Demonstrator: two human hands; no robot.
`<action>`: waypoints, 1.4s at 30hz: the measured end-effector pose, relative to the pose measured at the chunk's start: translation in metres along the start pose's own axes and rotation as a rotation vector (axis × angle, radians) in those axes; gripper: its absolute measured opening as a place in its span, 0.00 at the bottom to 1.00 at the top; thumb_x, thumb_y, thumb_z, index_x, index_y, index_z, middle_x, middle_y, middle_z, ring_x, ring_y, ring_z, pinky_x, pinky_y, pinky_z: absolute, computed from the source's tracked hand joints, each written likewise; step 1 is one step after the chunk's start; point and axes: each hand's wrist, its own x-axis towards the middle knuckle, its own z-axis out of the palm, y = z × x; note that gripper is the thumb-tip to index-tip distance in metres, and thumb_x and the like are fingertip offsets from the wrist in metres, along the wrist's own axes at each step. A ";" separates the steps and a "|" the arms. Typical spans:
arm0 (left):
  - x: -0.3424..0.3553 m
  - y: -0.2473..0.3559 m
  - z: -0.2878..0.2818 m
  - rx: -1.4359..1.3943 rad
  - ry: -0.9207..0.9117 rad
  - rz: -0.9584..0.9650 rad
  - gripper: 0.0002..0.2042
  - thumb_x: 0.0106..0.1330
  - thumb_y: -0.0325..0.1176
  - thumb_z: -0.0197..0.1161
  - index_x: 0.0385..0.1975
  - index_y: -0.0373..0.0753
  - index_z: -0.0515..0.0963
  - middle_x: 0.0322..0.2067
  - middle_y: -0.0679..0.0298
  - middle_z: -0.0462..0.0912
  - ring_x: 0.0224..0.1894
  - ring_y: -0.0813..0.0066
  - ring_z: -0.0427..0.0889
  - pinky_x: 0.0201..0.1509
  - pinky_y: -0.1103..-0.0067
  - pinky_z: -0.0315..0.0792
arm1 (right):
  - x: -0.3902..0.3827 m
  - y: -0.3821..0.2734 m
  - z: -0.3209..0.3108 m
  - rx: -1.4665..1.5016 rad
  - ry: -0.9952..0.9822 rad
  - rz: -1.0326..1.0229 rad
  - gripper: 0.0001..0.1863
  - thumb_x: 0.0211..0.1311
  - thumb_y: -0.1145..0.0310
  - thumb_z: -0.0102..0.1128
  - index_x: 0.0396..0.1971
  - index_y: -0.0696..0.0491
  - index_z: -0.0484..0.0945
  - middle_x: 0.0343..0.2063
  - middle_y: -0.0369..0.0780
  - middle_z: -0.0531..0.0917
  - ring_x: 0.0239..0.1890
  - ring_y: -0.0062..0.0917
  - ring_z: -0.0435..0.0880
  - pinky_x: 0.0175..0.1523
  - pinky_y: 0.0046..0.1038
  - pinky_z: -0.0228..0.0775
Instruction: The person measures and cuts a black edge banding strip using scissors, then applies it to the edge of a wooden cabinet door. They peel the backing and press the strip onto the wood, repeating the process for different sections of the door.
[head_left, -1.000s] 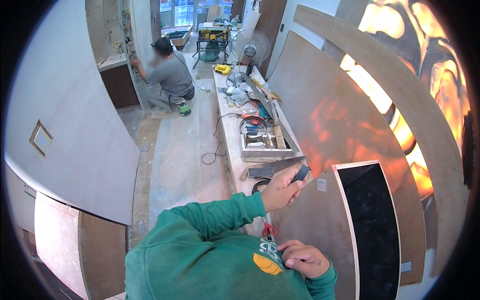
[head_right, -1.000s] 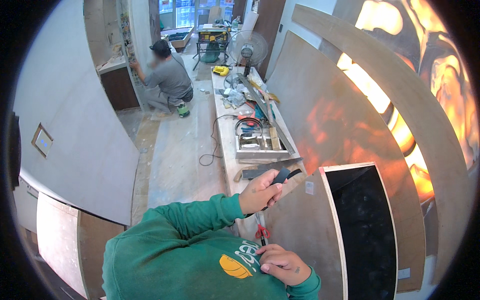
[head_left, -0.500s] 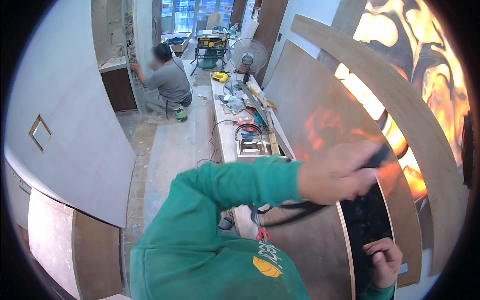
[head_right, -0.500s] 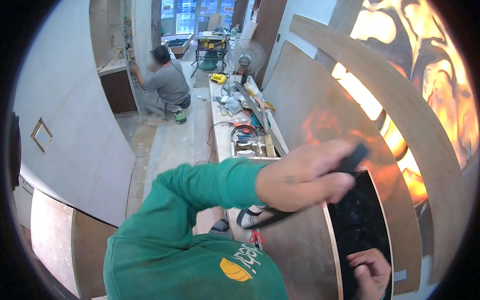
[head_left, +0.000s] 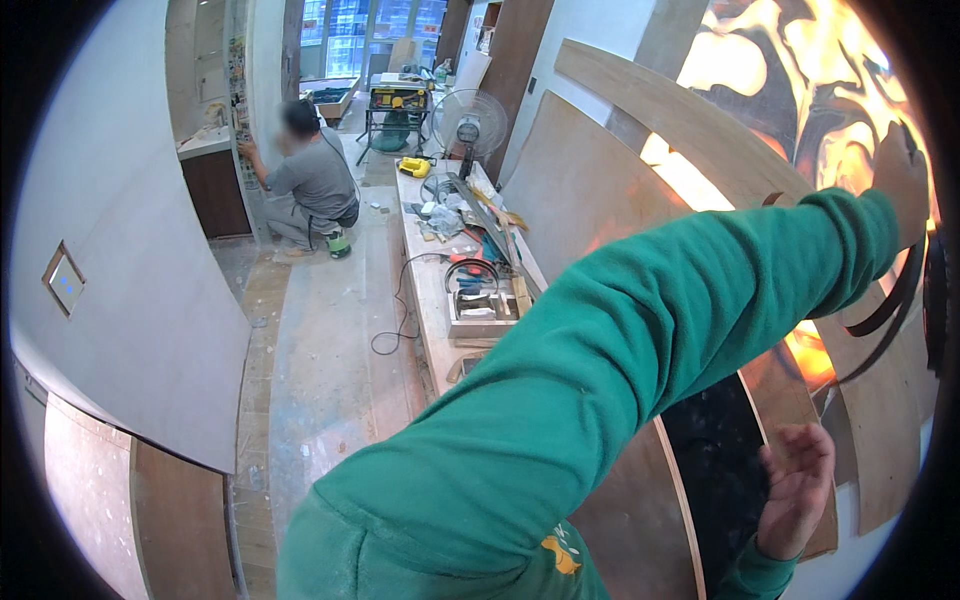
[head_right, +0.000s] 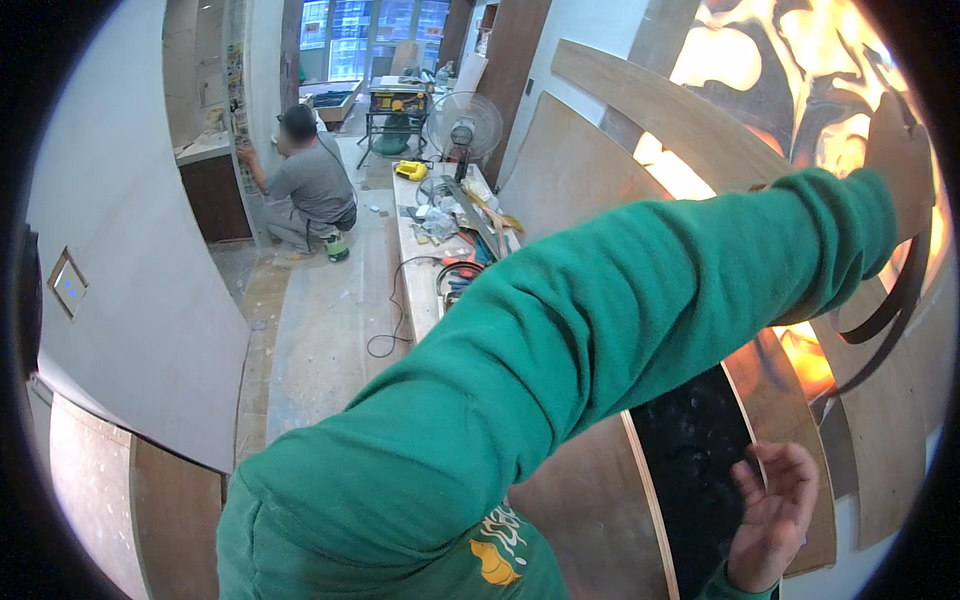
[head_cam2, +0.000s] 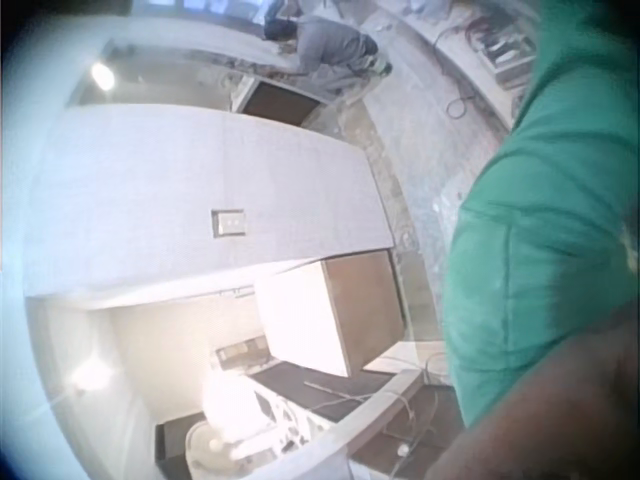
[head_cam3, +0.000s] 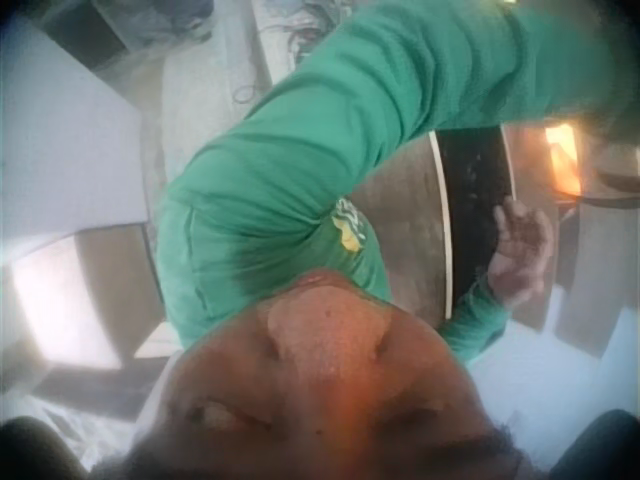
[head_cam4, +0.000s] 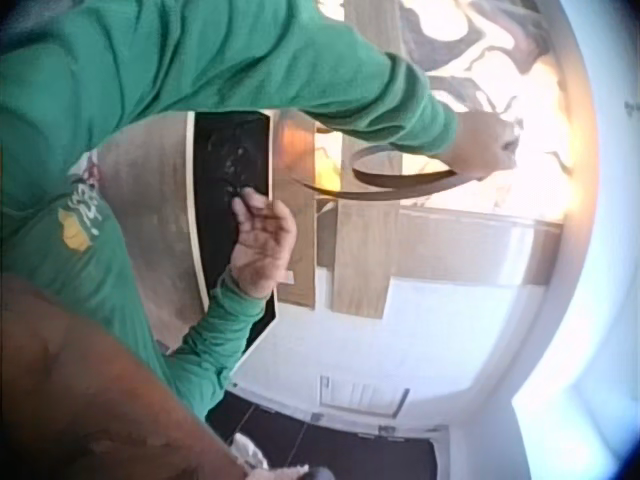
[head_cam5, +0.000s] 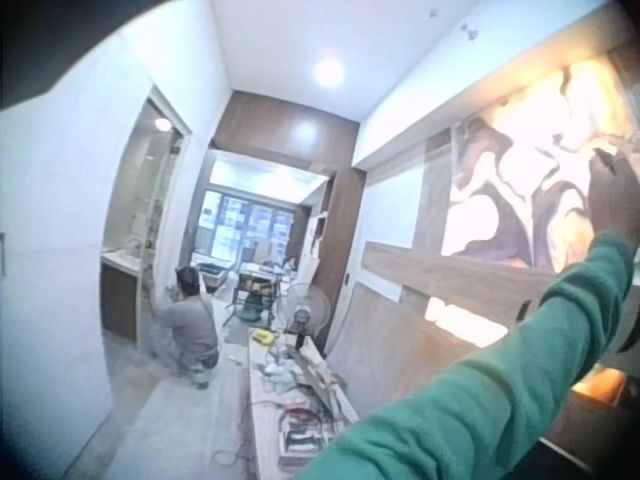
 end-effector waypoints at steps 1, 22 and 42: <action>0.002 -0.019 -0.004 -0.060 0.044 0.013 0.07 0.70 0.31 0.48 0.41 0.34 0.66 0.34 0.56 0.70 0.40 0.64 0.73 0.42 0.70 0.69 | -0.003 0.003 -0.007 -0.214 0.158 -0.024 0.41 0.63 0.38 0.55 0.62 0.58 0.64 0.59 0.45 0.70 0.63 0.31 0.69 0.67 0.36 0.62; -0.271 -0.205 -0.137 0.250 0.215 -0.552 0.12 0.72 0.39 0.50 0.41 0.35 0.69 0.20 0.65 0.72 0.17 0.78 0.71 0.20 0.78 0.65 | -0.029 0.149 -0.053 0.011 0.283 0.346 0.08 0.67 0.69 0.57 0.37 0.57 0.71 0.20 0.38 0.78 0.25 0.22 0.78 0.38 0.25 0.74; -0.314 -0.174 -0.148 0.375 -0.342 -0.820 0.10 0.58 0.33 0.67 0.25 0.31 0.82 0.21 0.59 0.82 0.25 0.76 0.80 0.30 0.75 0.74 | -0.036 0.162 -0.093 -0.031 0.584 0.399 0.10 0.68 0.63 0.59 0.39 0.52 0.70 0.22 0.33 0.74 0.25 0.16 0.75 0.30 0.17 0.67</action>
